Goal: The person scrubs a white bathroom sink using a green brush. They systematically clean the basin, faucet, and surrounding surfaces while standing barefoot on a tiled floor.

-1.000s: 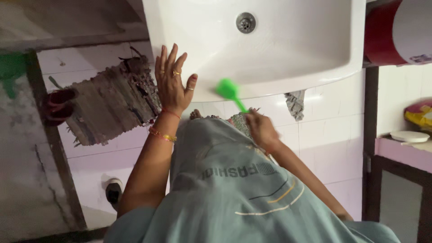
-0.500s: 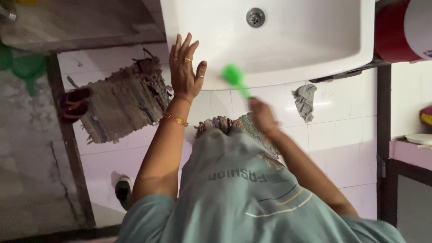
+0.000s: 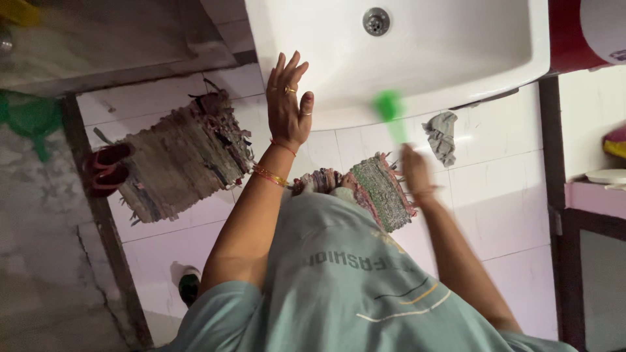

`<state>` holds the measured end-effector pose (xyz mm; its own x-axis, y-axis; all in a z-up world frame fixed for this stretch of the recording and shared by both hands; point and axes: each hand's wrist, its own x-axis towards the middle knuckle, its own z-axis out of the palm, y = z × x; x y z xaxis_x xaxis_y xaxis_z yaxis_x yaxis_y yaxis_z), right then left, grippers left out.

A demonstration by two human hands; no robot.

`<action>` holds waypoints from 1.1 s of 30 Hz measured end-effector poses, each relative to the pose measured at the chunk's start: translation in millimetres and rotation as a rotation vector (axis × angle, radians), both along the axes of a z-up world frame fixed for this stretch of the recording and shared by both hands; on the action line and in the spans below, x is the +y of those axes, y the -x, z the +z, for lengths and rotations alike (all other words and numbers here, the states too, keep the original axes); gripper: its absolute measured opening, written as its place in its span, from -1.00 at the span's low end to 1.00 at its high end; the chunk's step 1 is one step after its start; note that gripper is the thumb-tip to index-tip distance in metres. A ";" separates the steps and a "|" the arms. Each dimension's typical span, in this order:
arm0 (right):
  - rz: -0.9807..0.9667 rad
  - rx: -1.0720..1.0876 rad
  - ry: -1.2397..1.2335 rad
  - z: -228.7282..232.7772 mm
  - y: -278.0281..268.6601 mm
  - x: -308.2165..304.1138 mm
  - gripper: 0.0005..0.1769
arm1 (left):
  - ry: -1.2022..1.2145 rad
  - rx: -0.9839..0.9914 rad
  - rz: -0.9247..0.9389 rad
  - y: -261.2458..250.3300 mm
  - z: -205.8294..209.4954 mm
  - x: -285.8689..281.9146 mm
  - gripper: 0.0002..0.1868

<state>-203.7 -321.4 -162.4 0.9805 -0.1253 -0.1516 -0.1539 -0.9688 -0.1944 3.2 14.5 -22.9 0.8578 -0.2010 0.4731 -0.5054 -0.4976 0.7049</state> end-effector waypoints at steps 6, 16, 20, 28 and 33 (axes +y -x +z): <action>-0.285 0.035 -0.712 50.1 -19.7 121.8 -0.58 | 0.109 0.017 -0.027 -0.7 -4.7 2.4 -0.20; -0.174 -0.137 -0.544 -49.7 5.1 7.4 -0.57 | 0.042 -0.016 -0.020 -0.5 -11.2 0.1 -0.22; -0.008 -0.345 -0.371 -46.7 -3.6 -0.1 -0.61 | 0.049 -0.035 -0.027 -1.8 -9.6 0.1 -0.24; -0.917 -0.489 -0.666 47.1 5.3 -149.7 -0.68 | -0.003 -0.086 -0.045 -0.6 -6.7 0.3 -0.29; -0.292 -0.184 -0.473 -19.3 12.4 -10.7 -0.65 | -0.046 -0.106 -0.034 -1.5 -9.8 -1.5 -0.32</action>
